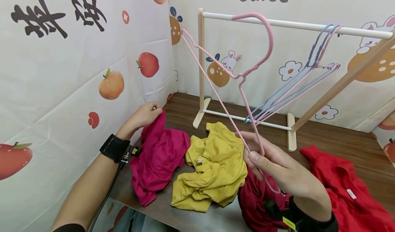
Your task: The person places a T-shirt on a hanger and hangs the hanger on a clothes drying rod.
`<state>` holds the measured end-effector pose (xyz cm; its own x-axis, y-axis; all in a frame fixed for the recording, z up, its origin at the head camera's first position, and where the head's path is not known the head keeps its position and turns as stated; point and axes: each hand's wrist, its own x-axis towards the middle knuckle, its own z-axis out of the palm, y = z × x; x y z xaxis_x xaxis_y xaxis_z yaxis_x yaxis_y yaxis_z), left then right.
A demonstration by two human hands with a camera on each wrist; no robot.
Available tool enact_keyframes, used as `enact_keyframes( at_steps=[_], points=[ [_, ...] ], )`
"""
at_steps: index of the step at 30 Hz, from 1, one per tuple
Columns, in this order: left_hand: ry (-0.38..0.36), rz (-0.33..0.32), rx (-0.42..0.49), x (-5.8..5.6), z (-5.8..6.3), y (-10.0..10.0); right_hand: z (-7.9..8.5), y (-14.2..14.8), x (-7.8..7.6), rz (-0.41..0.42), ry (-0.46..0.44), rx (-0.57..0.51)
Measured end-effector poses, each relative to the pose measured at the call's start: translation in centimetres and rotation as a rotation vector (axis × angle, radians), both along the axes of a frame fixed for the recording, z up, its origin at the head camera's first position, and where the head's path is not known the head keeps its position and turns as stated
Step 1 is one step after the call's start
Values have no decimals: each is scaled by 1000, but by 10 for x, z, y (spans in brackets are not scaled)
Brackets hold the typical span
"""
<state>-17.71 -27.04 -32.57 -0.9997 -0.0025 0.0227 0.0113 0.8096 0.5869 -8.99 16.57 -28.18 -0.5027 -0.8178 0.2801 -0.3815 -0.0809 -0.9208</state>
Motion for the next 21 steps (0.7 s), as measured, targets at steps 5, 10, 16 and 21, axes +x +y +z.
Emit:
enact_keyframes(
  at_steps=[5,10,16,21],
  points=[
    [17,-35,35,-2,15,6,-1,1,-1,13,3,-13],
    [60,-42,95,-2,30,12,0,3,1,-14,7,15],
    [163,9,104,-2,45,22,1,5,2,-38,11,45],
    [223,18,66,-5,51,26,1,7,3,-33,20,43]
  ],
)
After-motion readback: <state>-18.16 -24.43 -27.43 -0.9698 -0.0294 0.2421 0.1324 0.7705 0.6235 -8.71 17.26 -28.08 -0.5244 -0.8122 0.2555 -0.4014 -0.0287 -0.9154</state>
